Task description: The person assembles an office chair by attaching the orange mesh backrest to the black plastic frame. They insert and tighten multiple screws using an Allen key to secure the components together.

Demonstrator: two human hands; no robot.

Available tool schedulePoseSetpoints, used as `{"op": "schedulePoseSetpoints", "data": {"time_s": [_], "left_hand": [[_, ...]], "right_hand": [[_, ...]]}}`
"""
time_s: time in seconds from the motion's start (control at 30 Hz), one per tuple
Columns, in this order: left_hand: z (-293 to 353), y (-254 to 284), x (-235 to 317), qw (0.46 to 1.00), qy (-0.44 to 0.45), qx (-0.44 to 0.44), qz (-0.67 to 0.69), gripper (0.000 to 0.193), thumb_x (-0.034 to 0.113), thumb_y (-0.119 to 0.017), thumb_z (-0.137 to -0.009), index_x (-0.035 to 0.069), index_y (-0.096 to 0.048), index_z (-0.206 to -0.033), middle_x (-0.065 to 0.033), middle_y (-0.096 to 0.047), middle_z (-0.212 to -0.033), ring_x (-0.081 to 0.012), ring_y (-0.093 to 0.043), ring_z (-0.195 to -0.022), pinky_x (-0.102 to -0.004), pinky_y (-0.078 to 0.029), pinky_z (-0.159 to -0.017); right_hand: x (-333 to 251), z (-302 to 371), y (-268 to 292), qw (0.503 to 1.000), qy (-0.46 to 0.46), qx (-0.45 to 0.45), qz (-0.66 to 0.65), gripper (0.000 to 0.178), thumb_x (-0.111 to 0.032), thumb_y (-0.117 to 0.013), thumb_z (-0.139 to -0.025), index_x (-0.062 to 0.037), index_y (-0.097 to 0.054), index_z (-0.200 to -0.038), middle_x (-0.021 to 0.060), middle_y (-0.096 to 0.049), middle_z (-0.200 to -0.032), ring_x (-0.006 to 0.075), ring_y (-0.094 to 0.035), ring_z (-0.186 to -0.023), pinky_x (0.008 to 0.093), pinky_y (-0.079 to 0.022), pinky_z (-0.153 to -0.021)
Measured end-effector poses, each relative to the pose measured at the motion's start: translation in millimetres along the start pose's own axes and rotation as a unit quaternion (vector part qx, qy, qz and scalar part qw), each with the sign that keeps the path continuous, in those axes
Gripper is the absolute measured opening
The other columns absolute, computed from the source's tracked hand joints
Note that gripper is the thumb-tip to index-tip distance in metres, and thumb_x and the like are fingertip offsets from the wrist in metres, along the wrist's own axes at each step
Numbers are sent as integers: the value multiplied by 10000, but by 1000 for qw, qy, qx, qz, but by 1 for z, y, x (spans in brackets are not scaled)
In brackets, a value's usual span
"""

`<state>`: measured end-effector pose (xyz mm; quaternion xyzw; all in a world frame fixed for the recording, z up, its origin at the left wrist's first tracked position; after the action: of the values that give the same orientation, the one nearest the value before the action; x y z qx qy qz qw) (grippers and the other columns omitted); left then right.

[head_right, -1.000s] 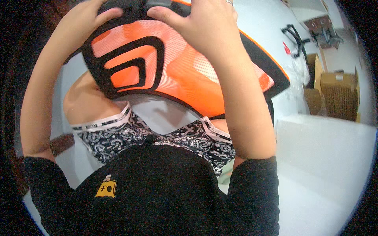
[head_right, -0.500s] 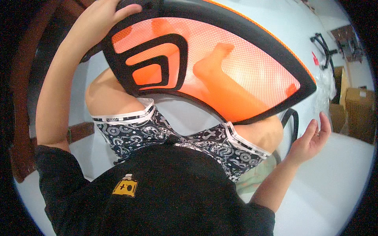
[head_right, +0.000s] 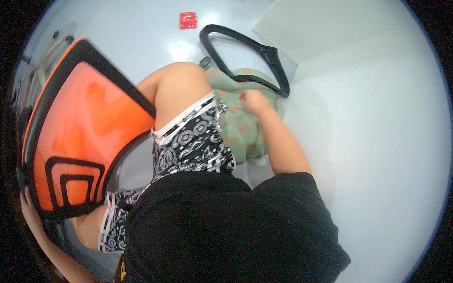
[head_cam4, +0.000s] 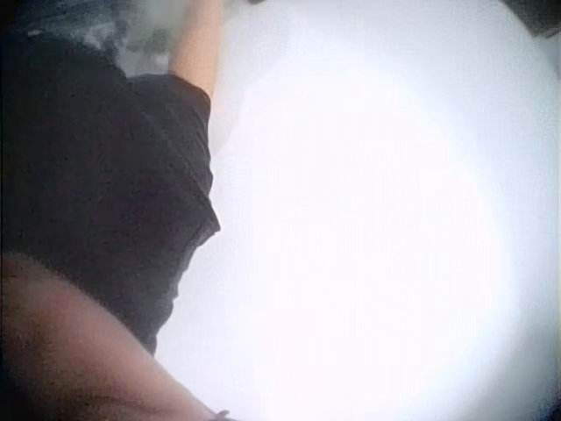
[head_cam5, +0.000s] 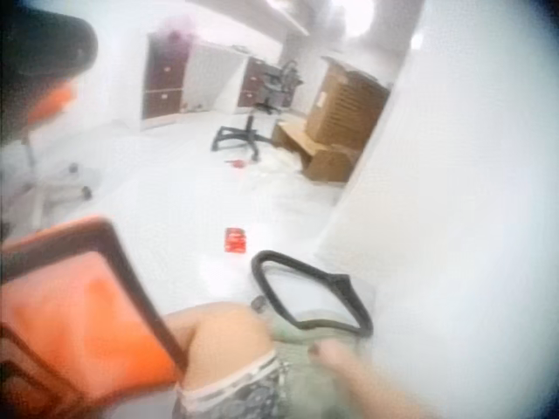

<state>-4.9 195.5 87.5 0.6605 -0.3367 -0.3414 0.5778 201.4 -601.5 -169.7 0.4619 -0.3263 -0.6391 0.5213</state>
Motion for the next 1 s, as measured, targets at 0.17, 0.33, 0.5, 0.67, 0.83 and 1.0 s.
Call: {"op": "schedulePoseSetpoints", "data": {"time_s": [0.17, 0.33, 0.5, 0.67, 0.83, 1.0], "left_hand": [[5, 10, 12, 997, 45, -24, 64, 677, 506, -424, -968, -56, -437, -1346, -248, -520, -1307, -360, -486, -1234, -376, -391, -1004], [7, 15, 12, 998, 49, -10, 37, 692, 518, -418, -967, -72, -445, -1328, -263, -518, -1301, -373, -496, -1212, -371, -383, -1000], [7, 18, 10, 999, 22, 22, 27, 692, 521, -409, -970, -81, -459, -1307, -273, -538, -1263, -385, -510, -1185, -374, -399, -977], [6, 18, 12, 999, 29, 9, 29, 686, 518, -411, -971, -85, -466, -1294, -277, -550, -1241, -388, -523, -1162, -377, -404, -963], [11, 22, 25, 999, -13, 16, 45, 651, 483, -430, -976, -88, -474, -1284, -272, -560, -1229, -380, -530, -1156, -371, -405, -960], [22, 23, 44, 997, -3, -2, 82, 563, 438, -437, -986, -63, -518, -1228, -270, -587, -1163, -371, -558, -1115, -379, -413, -923]], "right_hand": [[-22, 11, -55, 994, 79, 34, -61, 349, -151, -685, -752, -84, -633, -1090, 172, -608, -1034, 358, -599, -986, 428, -495, -849], [-19, 8, -80, 988, 17, 65, -136, 400, -127, -708, -740, -115, -585, -1121, 157, -571, -1042, 375, -580, -991, 456, -489, -837], [4, 0, -93, 975, -1, 83, -208, 381, -75, -700, -732, -115, -584, -1092, 124, -605, -961, 310, -617, -880, 405, -509, -761], [27, -7, -106, 891, -57, 10, -449, 297, -47, -641, -766, -83, -603, -1059, 58, -622, -802, 171, -609, -745, 310, -498, -644], [31, -6, -95, 853, -80, -17, -515, 316, -47, -624, -810, -35, -594, -1124, 35, -601, -867, 117, -577, -711, 268, -489, -622], [27, -7, -62, 754, -119, 6, -645, 272, -69, -601, -849, -10, -604, -1114, 49, -606, -839, 122, -560, -765, 272, -480, -674]]}}
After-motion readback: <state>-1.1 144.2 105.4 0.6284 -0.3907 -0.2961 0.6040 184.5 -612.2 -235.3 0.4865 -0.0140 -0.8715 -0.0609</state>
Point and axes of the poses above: each hand's wrist, its own z-axis away from the middle knuckle, its own y-axis out of the back of the hand, x = y × z, the point moved 6 cm from there along -z, towards the middle knuckle
